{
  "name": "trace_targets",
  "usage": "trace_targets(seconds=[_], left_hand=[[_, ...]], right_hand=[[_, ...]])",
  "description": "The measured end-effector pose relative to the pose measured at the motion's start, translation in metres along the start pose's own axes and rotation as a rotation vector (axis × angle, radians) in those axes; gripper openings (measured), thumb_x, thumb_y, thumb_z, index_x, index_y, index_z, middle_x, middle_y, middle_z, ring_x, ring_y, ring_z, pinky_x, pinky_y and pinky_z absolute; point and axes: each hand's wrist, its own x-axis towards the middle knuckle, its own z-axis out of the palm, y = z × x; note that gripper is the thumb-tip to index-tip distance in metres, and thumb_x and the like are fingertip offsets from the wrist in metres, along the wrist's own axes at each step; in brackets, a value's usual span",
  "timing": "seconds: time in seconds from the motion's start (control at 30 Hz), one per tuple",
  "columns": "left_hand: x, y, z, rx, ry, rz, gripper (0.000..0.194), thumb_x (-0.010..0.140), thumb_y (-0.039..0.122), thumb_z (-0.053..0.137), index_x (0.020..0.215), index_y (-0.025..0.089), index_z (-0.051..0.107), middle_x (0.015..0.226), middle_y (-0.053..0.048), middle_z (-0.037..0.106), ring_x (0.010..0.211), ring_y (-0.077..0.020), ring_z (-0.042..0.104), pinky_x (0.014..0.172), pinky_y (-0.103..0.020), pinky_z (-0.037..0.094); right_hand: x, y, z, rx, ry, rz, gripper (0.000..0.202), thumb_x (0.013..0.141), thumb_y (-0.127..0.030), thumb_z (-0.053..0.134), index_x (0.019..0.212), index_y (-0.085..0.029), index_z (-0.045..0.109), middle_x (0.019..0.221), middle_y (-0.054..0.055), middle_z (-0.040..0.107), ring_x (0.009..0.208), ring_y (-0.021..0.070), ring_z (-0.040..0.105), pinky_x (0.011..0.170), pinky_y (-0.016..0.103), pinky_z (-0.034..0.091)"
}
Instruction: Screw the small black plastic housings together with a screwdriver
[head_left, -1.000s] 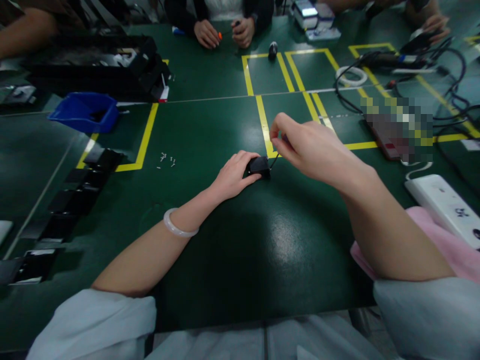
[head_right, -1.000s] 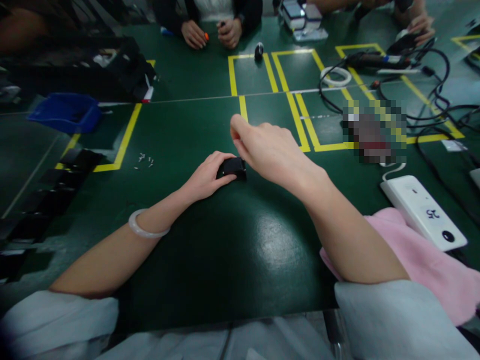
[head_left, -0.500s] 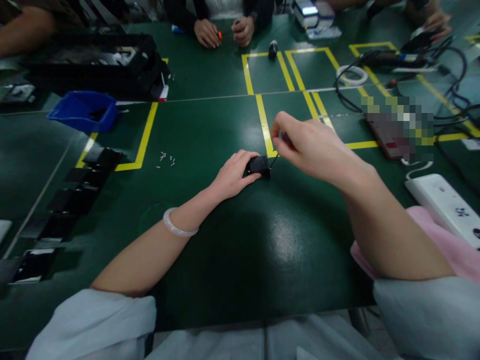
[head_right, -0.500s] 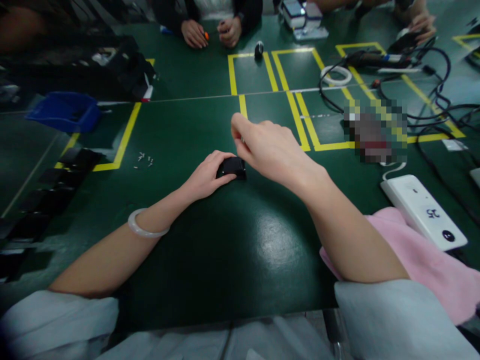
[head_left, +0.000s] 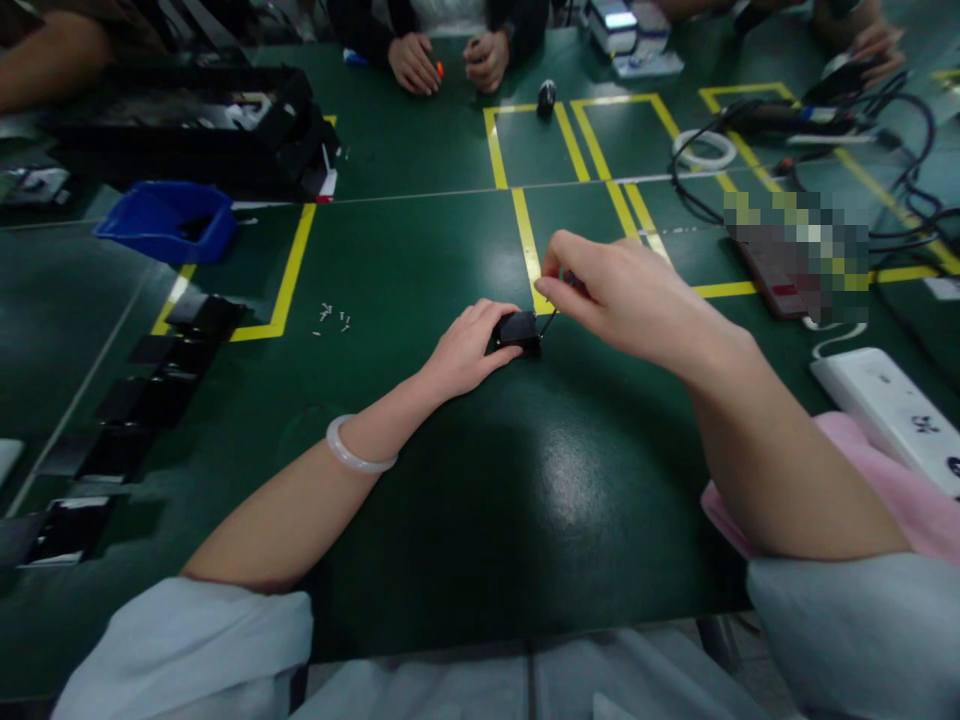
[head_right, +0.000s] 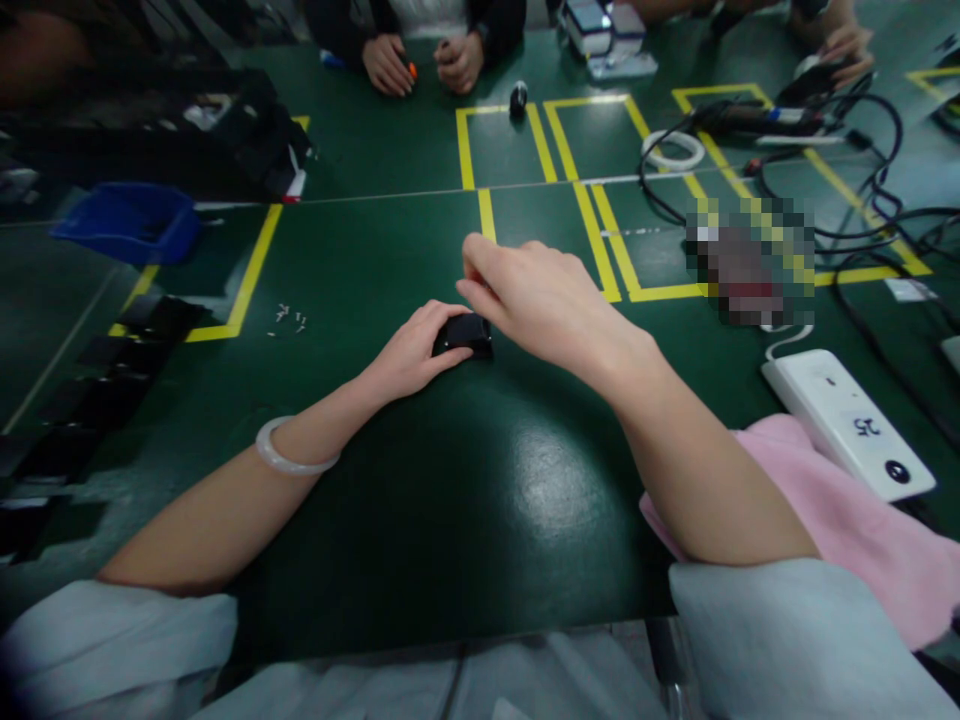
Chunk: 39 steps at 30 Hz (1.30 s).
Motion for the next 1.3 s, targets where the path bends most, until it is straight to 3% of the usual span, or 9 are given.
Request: trace_targets(seconds=[0.27, 0.5, 0.7, 0.9, 1.13, 1.3], left_hand=[[0.0002, 0.0, 0.0, -0.002, -0.001, -0.008, 0.042, 0.093, 0.036, 0.061, 0.13, 0.019, 0.054, 0.126, -0.011, 0.06, 0.119, -0.0281, 0.057, 0.105, -0.043, 0.044], [0.0, 0.0008, -0.0006, -0.002, 0.001, 0.0, 0.044, 0.093, 0.036, 0.061, 0.131, 0.016, 0.054, 0.126, -0.012, 0.06, 0.117, -0.0289, 0.057, 0.103, -0.043, 0.045], [0.0004, -0.0002, -0.0001, -0.006, 0.004, 0.0, 0.045, 0.093, 0.035, 0.062, 0.132, 0.016, 0.054, 0.128, -0.012, 0.06, 0.119, -0.0286, 0.056, 0.104, -0.043, 0.044], [0.0, 0.0002, -0.0004, -0.007, 0.001, -0.004, 0.043, 0.092, 0.035, 0.062, 0.131, 0.018, 0.053, 0.127, -0.011, 0.06, 0.119, -0.0284, 0.056, 0.103, -0.043, 0.045], [0.0006, -0.0006, 0.0002, 0.001, 0.002, 0.0, 0.045, 0.092, 0.035, 0.062, 0.132, 0.015, 0.054, 0.128, -0.012, 0.06, 0.12, -0.0286, 0.056, 0.105, -0.043, 0.044], [0.0001, 0.0006, -0.0004, 0.0, 0.0, -0.001, 0.044, 0.093, 0.036, 0.061, 0.132, 0.016, 0.054, 0.127, -0.012, 0.061, 0.119, -0.0284, 0.056, 0.104, -0.043, 0.044]], right_hand=[[-0.001, 0.0003, -0.0003, 0.005, 0.012, -0.004, 0.029, 0.099, -0.029, 0.04, 0.119, -0.02, 0.06, 0.088, 0.006, 0.07, 0.075, 0.021, 0.062, 0.067, 0.032, 0.038], [-0.0011, 0.0, 0.0018, -0.018, 0.037, -0.006, 0.03, 0.101, -0.038, 0.041, 0.112, -0.021, 0.063, 0.084, 0.006, 0.069, 0.073, 0.021, 0.06, 0.066, 0.032, 0.038], [-0.0014, -0.0007, -0.0006, 0.001, 0.019, -0.009, 0.028, 0.099, -0.027, 0.039, 0.118, -0.02, 0.059, 0.086, 0.006, 0.07, 0.07, 0.02, 0.058, 0.064, 0.031, 0.036], [-0.001, -0.0007, -0.0005, -0.012, 0.005, 0.001, 0.03, 0.101, -0.037, 0.041, 0.113, -0.021, 0.063, 0.086, 0.006, 0.069, 0.072, 0.0206, 0.059, 0.065, 0.031, 0.035], [-0.0015, -0.0004, -0.0002, 0.018, 0.016, -0.008, 0.028, 0.099, -0.028, 0.041, 0.118, -0.02, 0.06, 0.086, 0.005, 0.069, 0.07, 0.0193, 0.058, 0.065, 0.03, 0.034], [-0.0009, 0.0009, 0.0022, 0.008, 0.019, -0.013, 0.029, 0.101, -0.037, 0.043, 0.112, -0.02, 0.062, 0.084, 0.005, 0.068, 0.073, 0.0207, 0.059, 0.067, 0.031, 0.037]])
